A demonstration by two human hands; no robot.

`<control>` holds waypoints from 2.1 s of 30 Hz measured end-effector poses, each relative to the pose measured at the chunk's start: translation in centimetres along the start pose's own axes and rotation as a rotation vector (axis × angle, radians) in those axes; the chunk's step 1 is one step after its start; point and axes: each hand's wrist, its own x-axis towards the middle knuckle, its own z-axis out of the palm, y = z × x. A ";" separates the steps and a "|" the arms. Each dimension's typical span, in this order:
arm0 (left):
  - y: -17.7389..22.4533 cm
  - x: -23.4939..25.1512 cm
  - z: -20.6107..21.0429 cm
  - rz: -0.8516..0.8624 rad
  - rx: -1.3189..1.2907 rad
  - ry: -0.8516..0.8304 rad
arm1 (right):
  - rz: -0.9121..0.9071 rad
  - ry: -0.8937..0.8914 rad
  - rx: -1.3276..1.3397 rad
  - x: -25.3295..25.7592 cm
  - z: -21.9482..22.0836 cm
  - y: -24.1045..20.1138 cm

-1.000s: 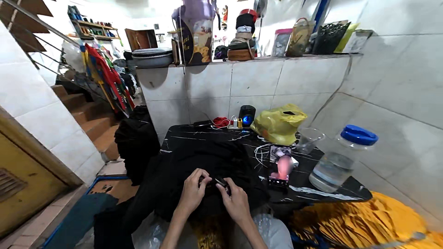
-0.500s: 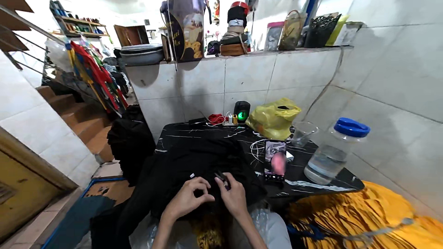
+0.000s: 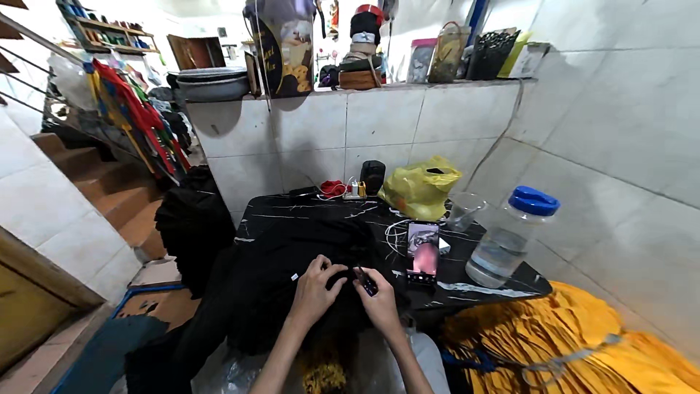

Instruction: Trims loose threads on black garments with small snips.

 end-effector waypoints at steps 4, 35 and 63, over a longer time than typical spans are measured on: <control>-0.5 0.2 -0.6 0.011 -0.036 -0.013 | -0.038 -0.007 -0.098 -0.4 -0.2 -0.1; 7.5 -8.4 4.9 0.002 -0.109 -0.160 | -0.107 0.176 -0.112 -6.2 -6.4 1.6; 4.9 -9.7 1.4 -0.245 -1.043 -0.017 | -0.099 0.310 -0.323 -2.4 -10.9 3.3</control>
